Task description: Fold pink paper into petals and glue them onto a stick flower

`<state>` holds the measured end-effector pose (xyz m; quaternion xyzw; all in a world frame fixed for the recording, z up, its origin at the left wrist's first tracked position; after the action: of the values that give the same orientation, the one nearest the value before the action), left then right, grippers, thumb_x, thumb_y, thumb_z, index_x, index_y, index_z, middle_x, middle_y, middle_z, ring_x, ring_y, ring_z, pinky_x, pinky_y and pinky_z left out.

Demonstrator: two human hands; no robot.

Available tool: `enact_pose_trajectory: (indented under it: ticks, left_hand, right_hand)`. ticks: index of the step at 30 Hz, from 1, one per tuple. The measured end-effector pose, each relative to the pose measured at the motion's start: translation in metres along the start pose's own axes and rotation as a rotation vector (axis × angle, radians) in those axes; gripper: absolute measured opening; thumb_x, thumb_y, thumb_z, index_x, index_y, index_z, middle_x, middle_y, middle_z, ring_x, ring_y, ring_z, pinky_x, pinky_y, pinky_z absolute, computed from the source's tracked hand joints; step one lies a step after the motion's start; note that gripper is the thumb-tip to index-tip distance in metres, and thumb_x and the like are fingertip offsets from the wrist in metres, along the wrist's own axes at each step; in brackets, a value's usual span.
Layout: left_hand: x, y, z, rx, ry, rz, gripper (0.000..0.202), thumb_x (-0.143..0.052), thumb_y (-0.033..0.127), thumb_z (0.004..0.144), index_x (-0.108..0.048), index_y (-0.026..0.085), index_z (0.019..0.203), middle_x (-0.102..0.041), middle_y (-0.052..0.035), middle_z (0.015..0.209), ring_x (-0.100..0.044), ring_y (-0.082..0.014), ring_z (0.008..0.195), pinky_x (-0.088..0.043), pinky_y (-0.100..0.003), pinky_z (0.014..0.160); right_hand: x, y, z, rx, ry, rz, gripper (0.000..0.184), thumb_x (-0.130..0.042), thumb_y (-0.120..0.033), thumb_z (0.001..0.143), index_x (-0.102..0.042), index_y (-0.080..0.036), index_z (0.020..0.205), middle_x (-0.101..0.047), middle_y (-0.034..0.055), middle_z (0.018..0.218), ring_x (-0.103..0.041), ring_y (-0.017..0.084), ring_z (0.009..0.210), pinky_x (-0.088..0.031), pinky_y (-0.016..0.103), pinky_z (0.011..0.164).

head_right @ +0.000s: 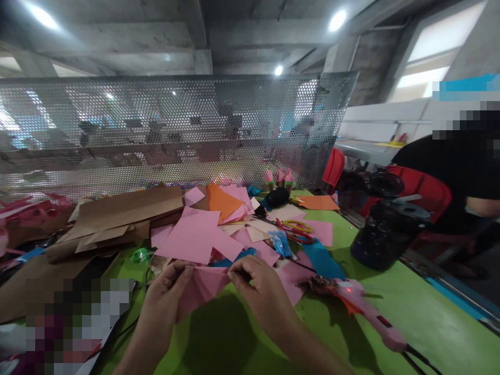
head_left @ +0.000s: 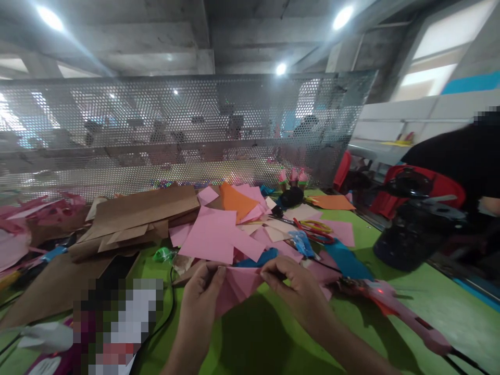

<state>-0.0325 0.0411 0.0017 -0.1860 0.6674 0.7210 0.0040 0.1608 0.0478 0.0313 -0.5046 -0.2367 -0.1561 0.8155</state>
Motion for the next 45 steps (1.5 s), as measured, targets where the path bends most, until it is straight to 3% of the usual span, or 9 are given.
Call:
enact_pose_trajectory:
  ticks: [3,7,11,17,23,26,31,38,45]
  left_hand:
    - [-0.001,0.001,0.0,0.02,-0.032,0.009,0.029,-0.077,0.044,0.07,-0.07,0.018,0.081,-0.069,-0.0032,0.079,-0.061,-0.0181,0.077,-0.046,-0.024,0.07]
    - [-0.001,0.004,0.0,-0.088,-0.057,0.138,0.022,-0.071,0.041,0.077,-0.07,0.018,0.08,-0.069,-0.0036,0.079,-0.06,-0.0184,0.077,-0.046,-0.025,0.07]
    - [-0.002,0.006,-0.004,-0.158,-0.099,0.218,0.02,-0.066,0.039,0.081,-0.07,0.019,0.081,-0.07,-0.0043,0.079,-0.061,-0.0188,0.074,-0.047,-0.025,0.067]
    - [-0.006,0.004,-0.005,-0.145,-0.164,0.219,0.02,-0.07,0.039,0.077,-0.071,0.019,0.079,-0.072,-0.0052,0.076,-0.064,-0.0202,0.074,-0.047,-0.025,0.068]
    - [-0.007,-0.003,-0.001,0.041,-0.354,0.083,0.026,-0.074,0.038,0.075,-0.072,0.018,0.091,-0.072,-0.0048,0.08,-0.062,-0.0194,0.074,-0.047,-0.026,0.068]
    - [-0.008,0.0,-0.002,0.072,-0.394,0.101,0.022,-0.074,0.037,0.074,-0.072,0.016,0.079,-0.069,-0.0042,0.075,-0.06,-0.0187,0.071,-0.045,-0.025,0.065]
    - [-0.009,0.003,-0.006,-0.024,-0.347,0.283,0.014,-0.067,0.029,0.077,-0.073,0.016,0.077,-0.064,-0.0013,0.068,-0.052,-0.0155,0.065,-0.038,-0.022,0.059]
    - [-0.01,-0.003,-0.005,0.046,-0.415,0.318,0.014,-0.068,0.027,0.071,-0.07,0.014,0.074,-0.059,0.0003,0.065,-0.048,-0.0147,0.062,-0.034,-0.023,0.056]
    - [-0.007,-0.005,-0.005,0.039,-0.418,0.35,0.01,-0.065,0.021,0.071,-0.072,0.014,0.073,-0.06,0.0017,0.064,-0.049,-0.0131,0.062,-0.034,-0.022,0.057]
  right_hand:
    - [0.001,-0.004,0.0,0.043,0.013,-0.11,0.015,-0.054,-0.025,0.094,-0.061,-0.022,0.082,-0.063,0.0033,0.084,-0.058,0.021,0.081,-0.043,0.032,0.072]
    - [0.001,-0.015,-0.003,0.138,0.042,-0.181,0.006,-0.056,-0.024,0.093,-0.062,-0.023,0.094,-0.062,0.0069,0.098,-0.056,0.025,0.097,-0.043,0.037,0.083]
    - [-0.004,-0.017,-0.005,0.101,-0.073,-0.05,0.026,-0.062,-0.038,0.091,-0.062,-0.028,0.115,-0.063,0.0068,0.112,-0.055,0.026,0.107,-0.043,0.037,0.09]
    - [-0.012,-0.005,-0.002,-0.121,-0.107,0.152,0.023,-0.066,-0.043,0.086,-0.072,-0.022,0.082,-0.071,0.003,0.08,-0.063,0.022,0.077,-0.046,0.03,0.069]
    - [-0.01,0.0,-0.001,-0.17,-0.1,0.22,0.026,-0.066,-0.042,0.085,-0.07,-0.019,0.073,-0.067,0.0009,0.069,-0.058,0.019,0.068,-0.042,0.028,0.062]
    - [-0.01,-0.001,-0.002,-0.16,-0.112,0.228,0.026,-0.065,-0.041,0.086,-0.069,-0.019,0.074,-0.066,0.0004,0.07,-0.058,0.018,0.068,-0.042,0.027,0.062]
    - [-0.013,-0.007,-0.002,-0.088,-0.125,0.167,0.02,-0.065,-0.04,0.087,-0.072,-0.022,0.09,-0.072,0.0029,0.086,-0.063,0.021,0.08,-0.046,0.029,0.07]
    - [-0.015,0.002,-0.002,-0.181,-0.076,0.225,0.02,-0.068,-0.039,0.084,-0.073,-0.019,0.083,-0.074,0.004,0.084,-0.065,0.022,0.08,-0.048,0.029,0.071]
    - [-0.015,-0.005,-0.002,-0.136,-0.09,0.181,0.026,-0.067,-0.044,0.084,-0.073,-0.019,0.083,-0.071,0.0051,0.082,-0.063,0.022,0.079,-0.047,0.03,0.071]
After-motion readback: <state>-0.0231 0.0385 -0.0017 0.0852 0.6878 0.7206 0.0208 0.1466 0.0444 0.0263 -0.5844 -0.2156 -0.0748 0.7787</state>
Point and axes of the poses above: each hand's wrist, its own z-axis towards the middle knuckle, its own x-axis out of the back of the hand, y = z × x, the point moved 2 cm from there along z, towards the middle knuckle
